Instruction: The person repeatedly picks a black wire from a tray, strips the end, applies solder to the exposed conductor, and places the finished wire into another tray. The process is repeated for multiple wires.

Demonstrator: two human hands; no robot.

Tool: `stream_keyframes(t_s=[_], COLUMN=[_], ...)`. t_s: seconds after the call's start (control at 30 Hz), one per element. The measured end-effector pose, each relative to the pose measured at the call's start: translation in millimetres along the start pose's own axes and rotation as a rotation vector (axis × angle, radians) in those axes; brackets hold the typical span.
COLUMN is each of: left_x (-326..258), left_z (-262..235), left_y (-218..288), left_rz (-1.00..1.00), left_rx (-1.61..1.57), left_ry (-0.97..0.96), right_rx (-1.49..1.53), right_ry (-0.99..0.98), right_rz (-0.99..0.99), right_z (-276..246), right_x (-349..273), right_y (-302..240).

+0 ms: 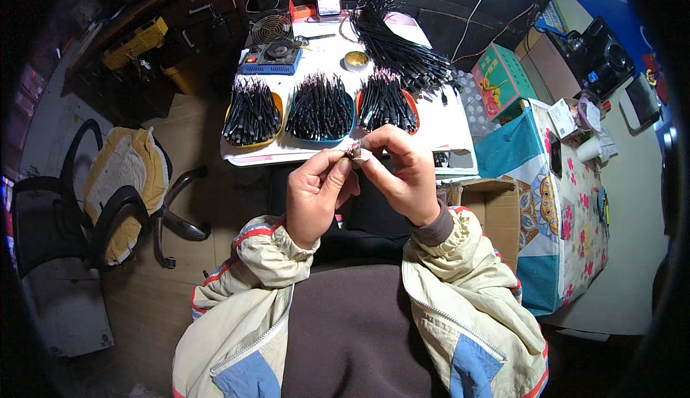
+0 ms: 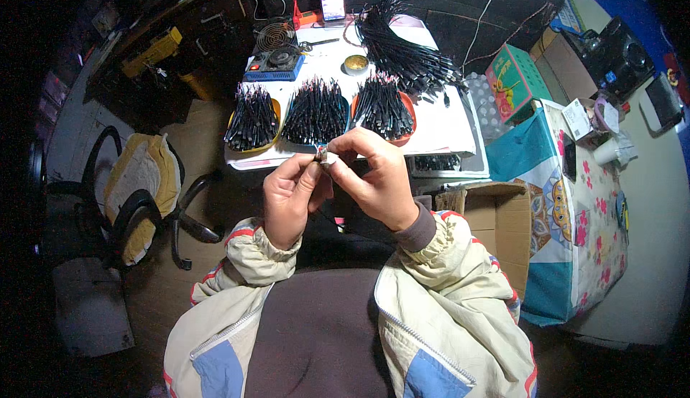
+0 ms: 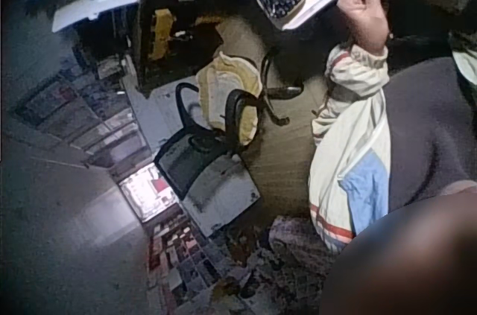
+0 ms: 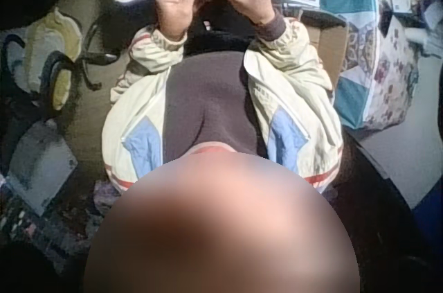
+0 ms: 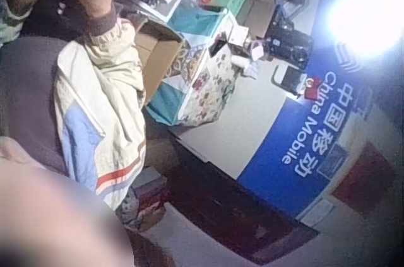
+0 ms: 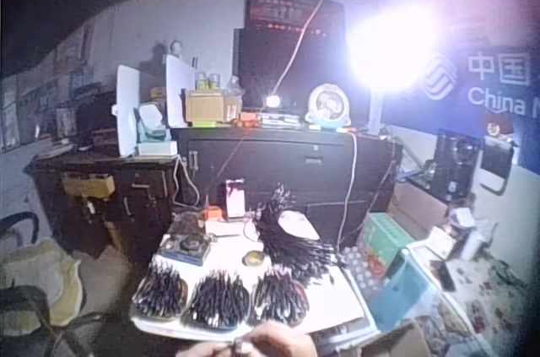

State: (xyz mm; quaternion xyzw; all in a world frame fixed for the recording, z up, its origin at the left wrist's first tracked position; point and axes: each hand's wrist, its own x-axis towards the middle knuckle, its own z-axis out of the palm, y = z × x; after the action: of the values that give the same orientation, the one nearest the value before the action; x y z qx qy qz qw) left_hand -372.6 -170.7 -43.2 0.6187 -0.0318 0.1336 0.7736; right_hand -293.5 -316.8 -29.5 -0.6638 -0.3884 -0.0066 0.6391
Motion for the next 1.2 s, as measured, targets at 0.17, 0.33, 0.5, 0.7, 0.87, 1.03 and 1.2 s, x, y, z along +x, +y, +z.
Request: stream_keyframes(t_s=[0.17,0.33,0.5,0.7,0.87,1.03,1.2], left_x=[0.6,0.0,0.6,-2.4,-3.2,-3.0,-1.0], left_z=[0.9,1.8,-6.6,-9.0,-9.8,-10.1,-13.7], left_y=[-0.2,-0.6,2.1,1.5,-1.3,-4.2,-7.6], left_rz=[-0.099,-0.126,-0.224,-0.247,-0.258,-0.266,-0.330], left_rx=[-0.254,-0.335,-0.389,-0.386,-0.369,-0.315,-0.319], left_ry=[0.001,0.008,-0.084,-0.165,-0.194,-0.198,-0.221], right_rx=[0.726,1.278,1.085,1.168,1.278,1.168,1.203], right_ry=[0.060,-0.021,-0.062,-0.216,-0.219,-0.251,-0.249], right_rz=[0.329,0.522,0.476,0.501,0.577,0.590,0.601], right_z=[10.2,21.1,9.0,3.2,8.5,5.9,4.7], right_x=[-5.5,-9.7,-3.2,-1.8,-10.1,-9.2,-9.7], right_y=[9.2,18.6,14.9,17.4,26.6,30.2,36.0])
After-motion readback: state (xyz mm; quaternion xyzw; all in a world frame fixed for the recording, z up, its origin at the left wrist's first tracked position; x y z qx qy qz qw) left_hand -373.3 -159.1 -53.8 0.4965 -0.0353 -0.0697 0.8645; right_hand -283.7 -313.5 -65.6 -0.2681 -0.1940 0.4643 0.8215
